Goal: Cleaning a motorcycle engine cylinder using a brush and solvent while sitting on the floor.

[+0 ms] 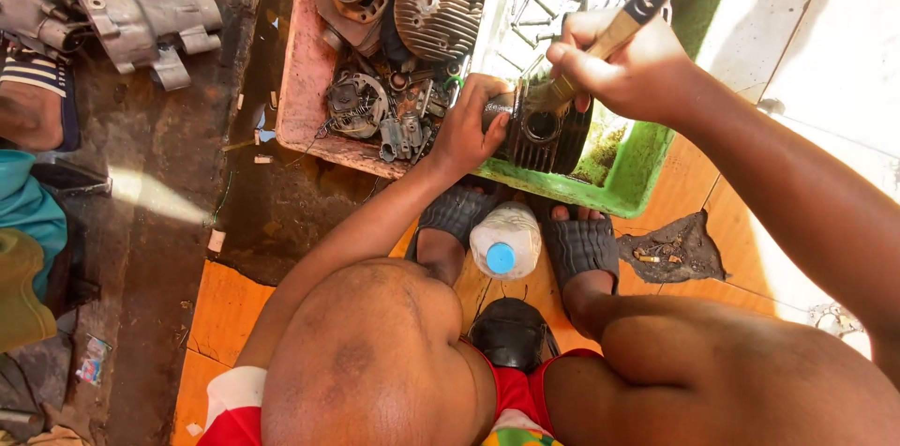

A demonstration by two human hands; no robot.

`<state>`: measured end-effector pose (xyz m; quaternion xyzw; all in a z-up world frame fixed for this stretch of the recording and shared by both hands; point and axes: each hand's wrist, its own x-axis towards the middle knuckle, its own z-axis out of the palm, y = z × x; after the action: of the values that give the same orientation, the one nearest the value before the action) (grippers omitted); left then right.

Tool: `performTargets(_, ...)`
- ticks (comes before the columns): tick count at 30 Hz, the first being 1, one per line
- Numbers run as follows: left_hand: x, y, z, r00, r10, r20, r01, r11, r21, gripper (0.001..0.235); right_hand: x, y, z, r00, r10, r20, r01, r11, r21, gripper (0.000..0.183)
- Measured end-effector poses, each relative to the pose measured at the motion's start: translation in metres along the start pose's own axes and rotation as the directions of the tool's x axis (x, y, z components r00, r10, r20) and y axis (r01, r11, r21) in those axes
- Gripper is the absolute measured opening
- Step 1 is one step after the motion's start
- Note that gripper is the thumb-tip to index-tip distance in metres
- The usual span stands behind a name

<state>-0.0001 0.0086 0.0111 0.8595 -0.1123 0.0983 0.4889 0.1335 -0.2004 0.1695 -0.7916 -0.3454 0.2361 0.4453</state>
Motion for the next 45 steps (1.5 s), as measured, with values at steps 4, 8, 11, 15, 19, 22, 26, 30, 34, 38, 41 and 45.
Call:
performTargets(4,0.0,0.002,0.001,1.0,-0.016,0.005,0.017,1.0,-0.014,0.033,0.012,0.008,-0.003,0.998,0.042,-0.052,-0.058,0.932,-0.357,0.029)
performTargets(8,0.004,0.004,0.0,1.0,-0.019,-0.016,0.019,1.0,-0.023,0.036,0.017,0.005,-0.006,0.999,-0.021,-0.048,0.002,0.931,-0.365,0.034)
performTargets(11,-0.001,0.007,-0.001,1.0,-0.009,-0.008,0.009,1.0,-0.015,0.035,0.019,0.009,-0.008,0.983,0.147,0.113,-0.15,0.989,0.015,0.031)
performTargets(15,0.0,0.001,0.001,1.0,0.006,-0.007,-0.006,1.0,-0.011,0.033,0.024,0.043,-0.009,0.999,0.042,0.017,-0.04,0.995,-0.087,0.027)
performTargets(19,-0.004,-0.005,0.006,0.999,0.042,-0.013,-0.041,0.998,0.056,0.031,0.022,0.066,-0.003,0.99,0.138,0.015,-0.136,0.986,-0.099,0.03)
performTargets(22,-0.001,-0.004,0.003,0.999,0.041,-0.026,-0.041,0.999,0.013,0.03,0.015,0.078,-0.001,0.991,0.132,-0.015,-0.118,0.928,0.354,0.028)
performTargets(26,-0.004,-0.009,0.005,0.999,0.033,-0.011,-0.033,0.999,0.015,0.031,0.001,0.097,0.004,0.986,0.165,-0.033,-0.099,0.729,0.677,0.019)
performTargets(30,-0.006,-0.01,0.007,0.999,0.032,-0.003,-0.032,0.999,0.023,0.032,-0.027,0.11,0.011,0.965,0.181,-0.188,-0.096,0.915,0.391,0.025)
performTargets(34,-0.004,-0.013,0.006,0.998,0.057,0.009,-0.057,0.998,0.031,0.03,-0.052,0.089,0.005,0.963,0.212,-0.166,-0.083,0.82,0.567,0.023)
performTargets(38,-0.008,-0.012,0.007,1.0,0.025,-0.017,-0.024,0.998,0.056,0.032,-0.034,0.072,0.009,0.972,0.147,-0.185,-0.06,0.911,0.409,0.024)
performTargets(41,0.001,-0.007,0.004,1.0,0.025,0.0,-0.025,1.0,0.008,0.03,-0.037,0.066,0.012,0.956,-0.064,-0.288,0.112,0.981,0.156,0.031)
performTargets(45,0.001,-0.003,0.002,1.0,-0.014,0.007,0.014,1.0,-0.01,0.028,-0.058,0.033,0.016,0.976,0.03,-0.214,0.002,0.989,0.147,0.02)
